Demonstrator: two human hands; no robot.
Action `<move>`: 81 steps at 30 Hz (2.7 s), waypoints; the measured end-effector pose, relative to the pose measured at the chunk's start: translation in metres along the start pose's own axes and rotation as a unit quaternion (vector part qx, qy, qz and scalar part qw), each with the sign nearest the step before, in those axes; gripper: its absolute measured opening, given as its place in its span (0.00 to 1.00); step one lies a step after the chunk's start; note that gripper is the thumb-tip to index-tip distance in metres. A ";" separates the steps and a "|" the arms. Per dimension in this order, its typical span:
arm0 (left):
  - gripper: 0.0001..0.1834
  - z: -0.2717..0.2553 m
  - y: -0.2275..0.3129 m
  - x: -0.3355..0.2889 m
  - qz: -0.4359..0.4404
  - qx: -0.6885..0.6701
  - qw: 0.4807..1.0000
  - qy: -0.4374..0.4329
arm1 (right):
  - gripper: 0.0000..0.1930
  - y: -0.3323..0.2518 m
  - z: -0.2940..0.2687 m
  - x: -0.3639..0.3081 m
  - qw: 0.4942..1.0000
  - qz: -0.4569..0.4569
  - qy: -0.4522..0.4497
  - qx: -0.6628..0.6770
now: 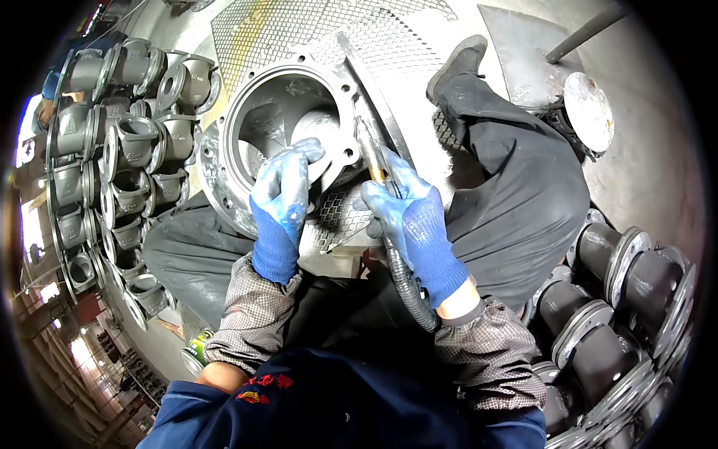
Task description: The person uses a handheld grinding tool to smooth the interior and exterior surfaces of a large metal pipe fitting while sitting on the floor. They rotate the part by hand to reach different sections of the flange and the inner cavity.
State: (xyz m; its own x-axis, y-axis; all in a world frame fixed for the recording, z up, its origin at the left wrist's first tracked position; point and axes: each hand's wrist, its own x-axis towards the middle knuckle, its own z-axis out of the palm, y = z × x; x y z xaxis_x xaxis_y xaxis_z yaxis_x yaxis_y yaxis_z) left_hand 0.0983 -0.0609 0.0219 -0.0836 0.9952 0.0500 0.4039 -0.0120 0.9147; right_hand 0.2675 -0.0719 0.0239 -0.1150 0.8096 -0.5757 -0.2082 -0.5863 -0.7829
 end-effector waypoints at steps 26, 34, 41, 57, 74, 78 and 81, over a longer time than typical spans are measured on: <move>0.20 -0.116 -0.079 -0.022 -0.094 -0.024 0.944 0.314 | 0.23 -0.012 0.004 -0.014 0.997 -0.059 0.049 -0.007; 0.25 -0.111 -0.156 -0.041 -0.174 -0.243 0.922 0.246 | 0.25 -0.045 -0.004 -0.002 0.987 -0.098 0.126 -0.017; 0.23 -0.103 -0.133 -0.014 -0.225 -0.144 0.918 0.292 | 0.19 -0.031 -0.005 0.056 0.949 -0.180 0.255 -0.051; 0.25 -0.147 -0.113 0.124 -0.290 -0.373 0.858 0.202 | 0.25 -0.059 0.027 0.186 0.897 -0.294 0.222 -0.244; 0.20 -0.155 -0.160 0.068 -0.252 -0.328 0.888 0.200 | 0.18 -0.055 0.013 0.137 0.901 -0.217 0.216 -0.309; 0.19 -0.137 -0.139 0.031 -0.204 -0.029 0.962 0.180 | 0.20 -0.031 -0.019 0.119 0.732 -0.334 0.154 -0.573; 0.18 -0.125 -0.153 0.014 -0.164 -0.108 0.952 0.236 | 0.20 -0.025 -0.030 0.105 0.669 -0.340 0.144 -0.645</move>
State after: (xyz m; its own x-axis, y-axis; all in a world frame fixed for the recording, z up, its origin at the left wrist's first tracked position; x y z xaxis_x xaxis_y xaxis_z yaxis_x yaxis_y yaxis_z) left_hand -0.0787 -0.0574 -0.0674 -0.5932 0.7952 -0.1257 0.0920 0.2220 0.9707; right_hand 0.2897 0.0274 -0.0239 -0.1892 0.9719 0.1399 0.9156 0.2261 -0.3326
